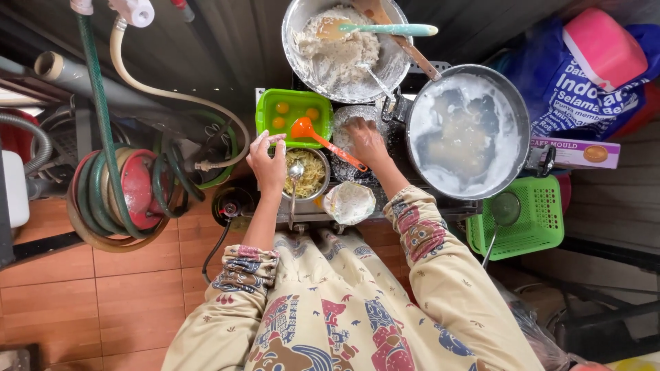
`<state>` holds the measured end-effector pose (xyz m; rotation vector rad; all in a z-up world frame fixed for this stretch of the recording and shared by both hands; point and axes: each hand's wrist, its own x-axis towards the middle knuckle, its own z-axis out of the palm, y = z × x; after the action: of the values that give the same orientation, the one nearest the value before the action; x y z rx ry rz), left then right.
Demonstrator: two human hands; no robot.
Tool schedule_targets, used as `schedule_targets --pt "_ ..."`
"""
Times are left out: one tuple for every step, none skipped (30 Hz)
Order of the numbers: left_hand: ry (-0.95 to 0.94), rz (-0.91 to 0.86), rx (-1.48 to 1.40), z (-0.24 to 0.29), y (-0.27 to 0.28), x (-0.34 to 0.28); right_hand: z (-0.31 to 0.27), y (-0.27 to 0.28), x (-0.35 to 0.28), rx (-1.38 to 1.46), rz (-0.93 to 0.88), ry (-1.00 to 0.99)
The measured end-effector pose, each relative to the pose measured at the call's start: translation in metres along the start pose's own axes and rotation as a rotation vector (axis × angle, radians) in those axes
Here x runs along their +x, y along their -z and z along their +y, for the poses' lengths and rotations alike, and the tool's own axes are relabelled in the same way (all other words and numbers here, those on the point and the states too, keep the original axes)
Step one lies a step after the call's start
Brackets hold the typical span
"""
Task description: A person is manually preparing filled pastries by portioning dough, adding an egg yolk filling with a spoon, and rolling them into balls.
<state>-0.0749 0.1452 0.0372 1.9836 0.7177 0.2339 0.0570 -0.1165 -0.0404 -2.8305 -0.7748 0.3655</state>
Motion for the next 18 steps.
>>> schedule_targets --pt "0.002 0.001 -0.001 0.001 0.000 0.000 0.004 -0.005 0.001 -0.001 -0.002 0.002" --pt "0.006 0.002 -0.001 0.003 0.000 0.000 0.008 -0.010 0.003 0.016 -0.006 -0.011" --pt "0.010 0.002 -0.002 0.004 0.000 -0.001 0.012 -0.015 0.004 0.033 -0.011 -0.024" --pt "0.011 0.002 -0.002 0.004 -0.001 0.000 0.017 -0.017 0.005 0.034 -0.011 -0.024" --pt "0.019 -0.001 -0.004 0.003 -0.002 0.000 0.022 -0.019 0.005 0.092 0.017 -0.023" --pt "0.028 -0.003 -0.006 0.003 -0.003 0.000 0.027 -0.021 0.006 0.151 0.045 -0.020" --pt "0.029 -0.002 -0.006 0.002 -0.001 0.001 0.019 -0.010 0.004 0.152 0.044 -0.019" --pt "0.022 -0.004 -0.003 0.001 -0.001 0.001 0.013 0.000 0.000 0.190 0.132 -0.027" --pt "0.015 -0.005 0.000 0.001 -0.001 0.001 0.006 0.010 -0.004 0.228 0.220 -0.036" --pt "0.015 -0.008 0.000 0.001 -0.001 0.000 0.002 0.010 -0.007 0.228 0.220 -0.039" --pt "0.020 -0.018 -0.006 0.002 -0.001 0.000 -0.002 0.009 -0.010 0.216 0.208 -0.025" --pt "0.024 -0.028 -0.012 0.003 -0.001 0.000 -0.006 0.008 -0.012 0.205 0.197 -0.011" --pt "0.023 -0.029 -0.012 0.004 -0.001 0.000 -0.017 0.023 -0.018 0.205 0.198 -0.013" --pt "0.026 -0.032 -0.015 0.004 -0.001 -0.001 -0.027 0.038 -0.024 0.180 0.130 -0.030" --pt "0.029 -0.035 -0.019 0.005 -0.001 -0.001 -0.038 0.053 -0.030 0.154 0.061 -0.047" --pt "0.028 -0.035 -0.019 0.006 0.000 -0.001 -0.031 0.043 -0.029 0.153 0.062 -0.048" --pt "0.038 -0.031 -0.022 0.008 0.000 -0.001 -0.024 0.033 -0.028 0.155 0.106 -0.049" --pt "0.048 -0.027 -0.024 0.009 0.001 -0.001 -0.017 0.023 -0.028 0.157 0.148 -0.050"
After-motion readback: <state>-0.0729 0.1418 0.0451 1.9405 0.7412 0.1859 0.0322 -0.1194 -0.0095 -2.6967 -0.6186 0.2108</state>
